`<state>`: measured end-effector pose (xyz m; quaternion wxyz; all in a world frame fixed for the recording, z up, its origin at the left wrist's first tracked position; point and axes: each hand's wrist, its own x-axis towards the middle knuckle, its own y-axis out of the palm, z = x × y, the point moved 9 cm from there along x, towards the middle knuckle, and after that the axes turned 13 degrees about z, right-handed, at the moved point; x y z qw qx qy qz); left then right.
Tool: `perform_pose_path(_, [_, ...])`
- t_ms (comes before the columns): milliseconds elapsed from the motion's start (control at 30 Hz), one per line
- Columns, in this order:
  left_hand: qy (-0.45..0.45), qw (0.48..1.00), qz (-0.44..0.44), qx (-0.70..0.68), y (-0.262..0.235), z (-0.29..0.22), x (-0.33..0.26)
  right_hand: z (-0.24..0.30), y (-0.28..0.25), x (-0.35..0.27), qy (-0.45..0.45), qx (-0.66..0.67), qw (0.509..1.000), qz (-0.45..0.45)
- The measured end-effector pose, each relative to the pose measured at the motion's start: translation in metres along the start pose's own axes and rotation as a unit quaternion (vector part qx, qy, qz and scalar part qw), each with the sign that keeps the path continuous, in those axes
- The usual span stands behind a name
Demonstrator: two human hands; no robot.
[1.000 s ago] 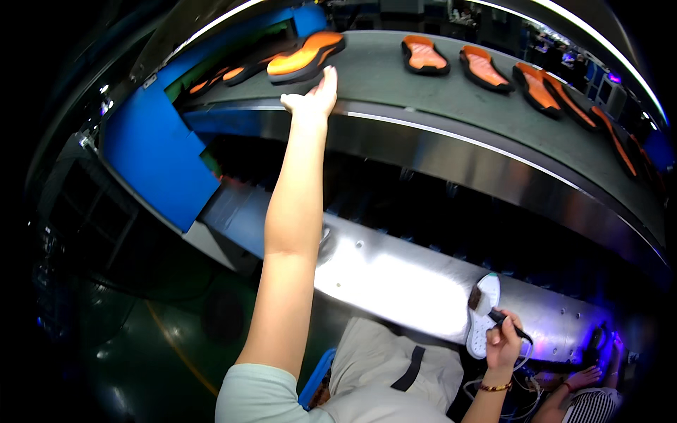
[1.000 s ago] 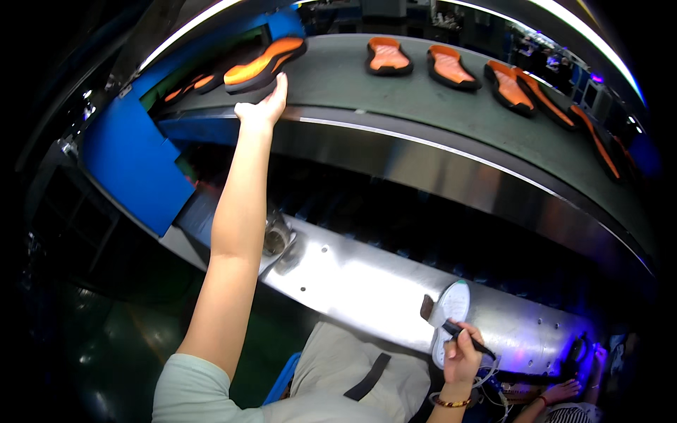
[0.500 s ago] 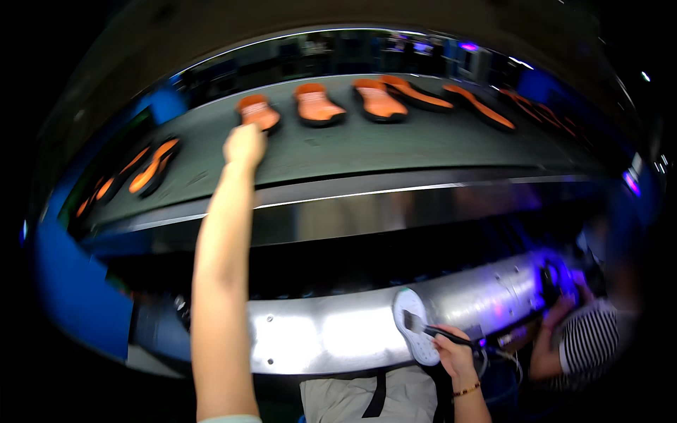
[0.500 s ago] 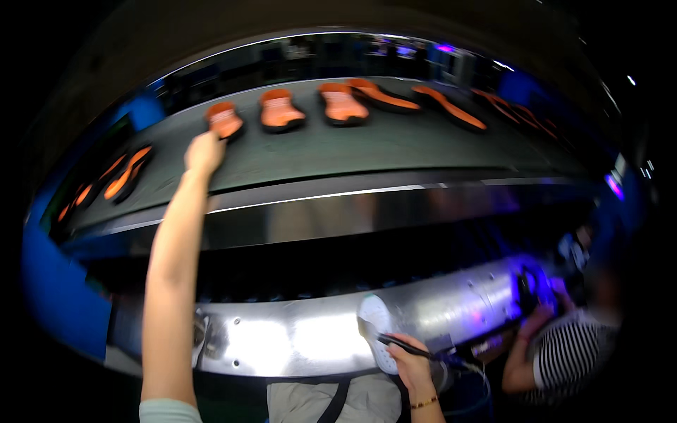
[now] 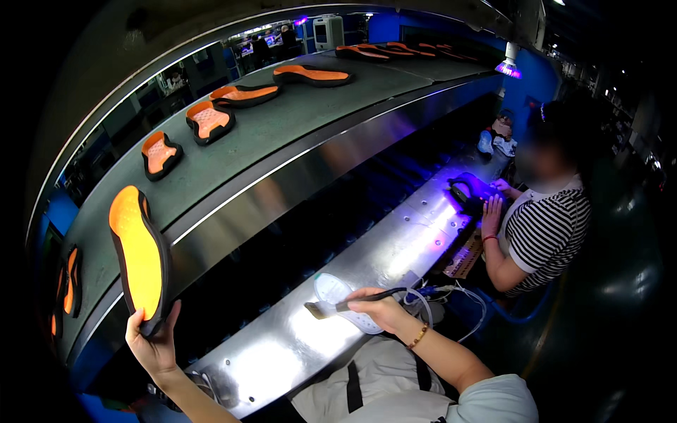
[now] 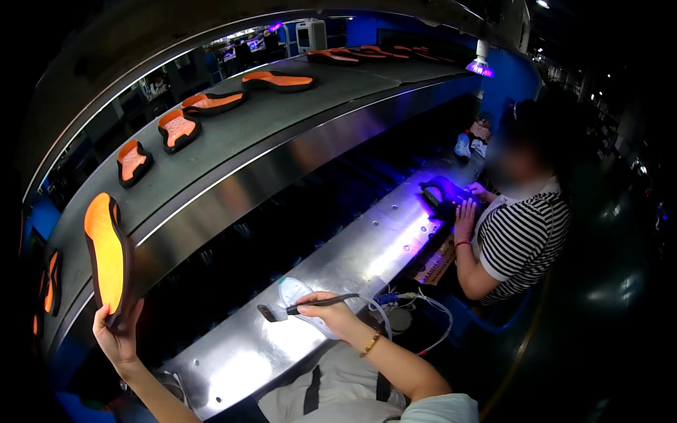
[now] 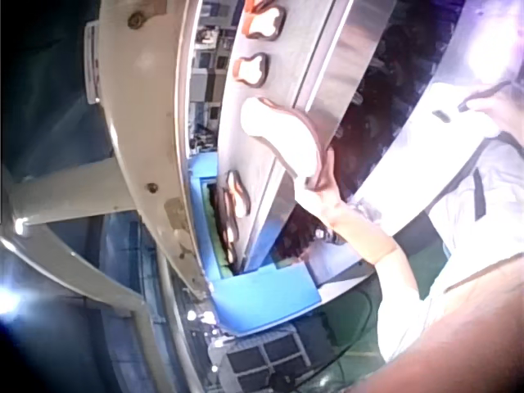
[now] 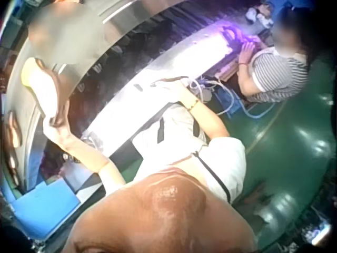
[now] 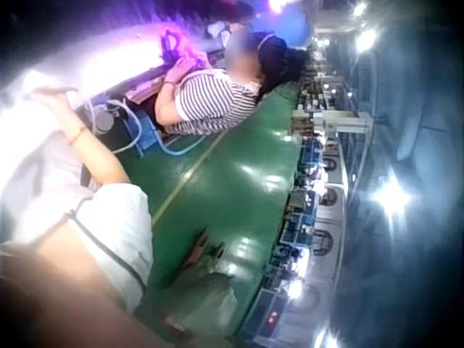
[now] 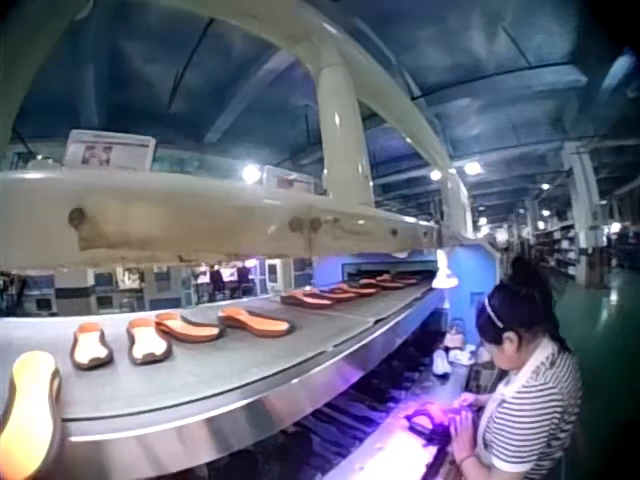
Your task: The person repeatedly picks up orange shoe soles from a conveyor belt, paints the black edges with a brush, and places them back on the belt. The process is repeated for multiple soles in a factory setting.
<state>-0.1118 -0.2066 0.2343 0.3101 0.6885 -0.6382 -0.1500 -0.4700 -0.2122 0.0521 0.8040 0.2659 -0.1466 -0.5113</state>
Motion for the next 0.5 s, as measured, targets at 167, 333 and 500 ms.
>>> perform_pose_path(167, [0.139, 0.980, 0.021, 0.140, -0.087, 0.033, -0.076, 0.013, 0.005, -0.004, -0.036, 0.031, 0.998, 0.046])
perform_pose_path(333, [0.045, 0.913, 0.308, -0.264, 0.016, 0.126, -0.102, 0.023, 0.036, -0.002, -0.042, 0.054, 0.991, 0.118])
perform_pose_path(500, [0.007, 0.978, 0.125, -0.169, -0.048, 0.192, -0.124, 0.004, 0.076, 0.012, 0.016, -0.072, 0.980, 0.186])
